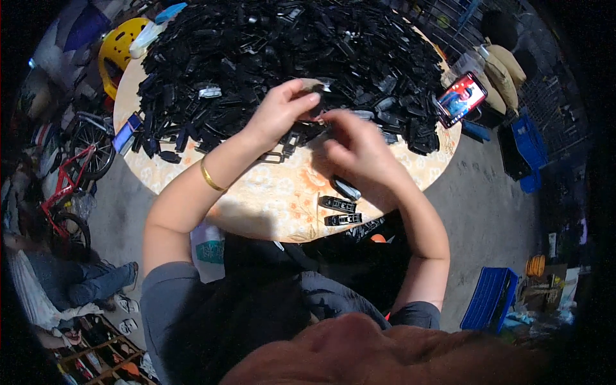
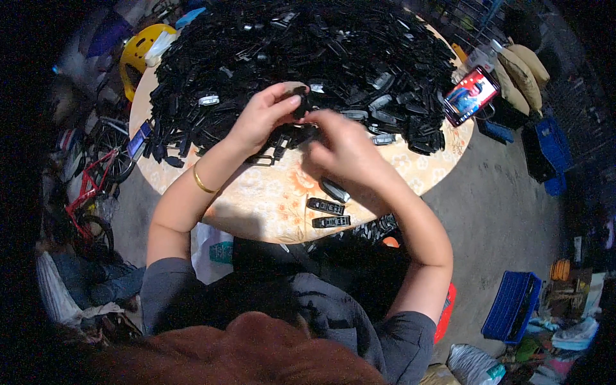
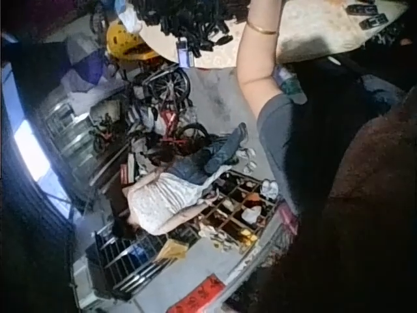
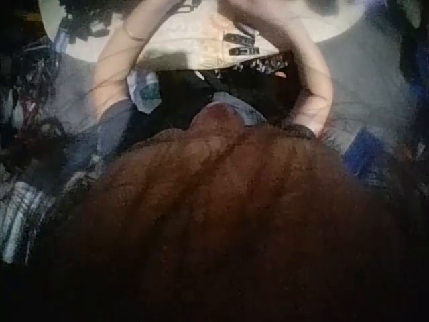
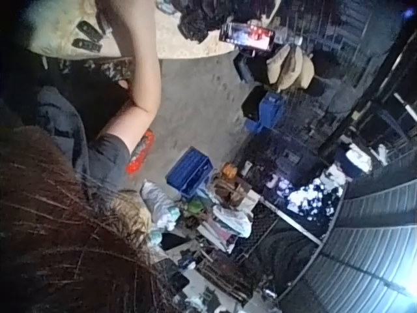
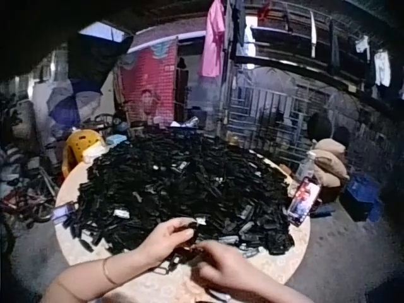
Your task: The person repeatedly picks up plastic components from a pile on the table, fits and snaps the pieces together by hand, and places the assembled parts onto the table.
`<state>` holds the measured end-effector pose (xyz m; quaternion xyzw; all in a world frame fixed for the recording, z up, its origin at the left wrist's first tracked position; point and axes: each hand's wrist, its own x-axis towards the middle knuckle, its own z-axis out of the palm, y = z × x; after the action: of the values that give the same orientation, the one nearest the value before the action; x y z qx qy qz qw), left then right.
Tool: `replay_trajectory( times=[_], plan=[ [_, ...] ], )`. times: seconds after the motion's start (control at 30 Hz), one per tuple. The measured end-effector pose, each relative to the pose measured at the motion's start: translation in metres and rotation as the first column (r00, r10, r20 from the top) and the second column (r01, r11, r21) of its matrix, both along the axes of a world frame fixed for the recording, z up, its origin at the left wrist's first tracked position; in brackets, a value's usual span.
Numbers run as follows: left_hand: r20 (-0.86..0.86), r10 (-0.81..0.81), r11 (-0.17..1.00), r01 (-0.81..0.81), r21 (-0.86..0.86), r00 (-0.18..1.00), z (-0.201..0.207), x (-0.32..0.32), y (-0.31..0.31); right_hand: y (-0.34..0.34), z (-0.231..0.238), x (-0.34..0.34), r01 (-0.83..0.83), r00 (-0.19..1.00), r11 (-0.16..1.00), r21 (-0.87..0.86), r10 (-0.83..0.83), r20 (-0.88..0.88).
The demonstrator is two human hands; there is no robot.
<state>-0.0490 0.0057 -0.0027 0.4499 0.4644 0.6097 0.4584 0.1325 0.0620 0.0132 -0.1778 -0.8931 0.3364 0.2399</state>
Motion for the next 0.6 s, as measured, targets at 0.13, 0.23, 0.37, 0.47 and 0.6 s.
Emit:
replay_trajectory(
  times=[0.13, 0.23, 0.37, 0.47, 0.6],
  plan=[
    [0.034, -0.098, 0.995, 0.097, 0.01, 0.995, 0.002, 0.02, -0.006, 0.022, 0.001, 0.017, -0.045, 0.888, 0.916, -0.398, -0.146, -0.435],
    [0.036, -0.175, 0.978, 0.178, -0.108, 0.984, 0.009, 0.032, -0.017, 0.018, -0.003, 0.015, -0.038, 0.824, 0.923, -0.383, -0.188, -0.534],
    [0.186, -0.223, 0.975, 0.217, 0.051, 0.957, 0.003, 0.036, -0.015, 0.019, -0.016, 0.016, 0.19, 0.884, 0.979, 0.078, -0.136, -0.447],
    [0.288, -0.198, 0.979, 0.201, 0.019, 0.937, -0.003, 0.03, -0.016, 0.003, -0.014, 0.006, 0.233, 0.94, 0.94, 0.249, -0.153, -0.304],
    [0.253, -0.2, 0.975, 0.218, -0.044, 0.946, 0.0, 0.039, -0.017, 0.005, -0.005, 0.017, 0.274, 0.93, 0.9, 0.341, -0.158, -0.331]
  ],
)
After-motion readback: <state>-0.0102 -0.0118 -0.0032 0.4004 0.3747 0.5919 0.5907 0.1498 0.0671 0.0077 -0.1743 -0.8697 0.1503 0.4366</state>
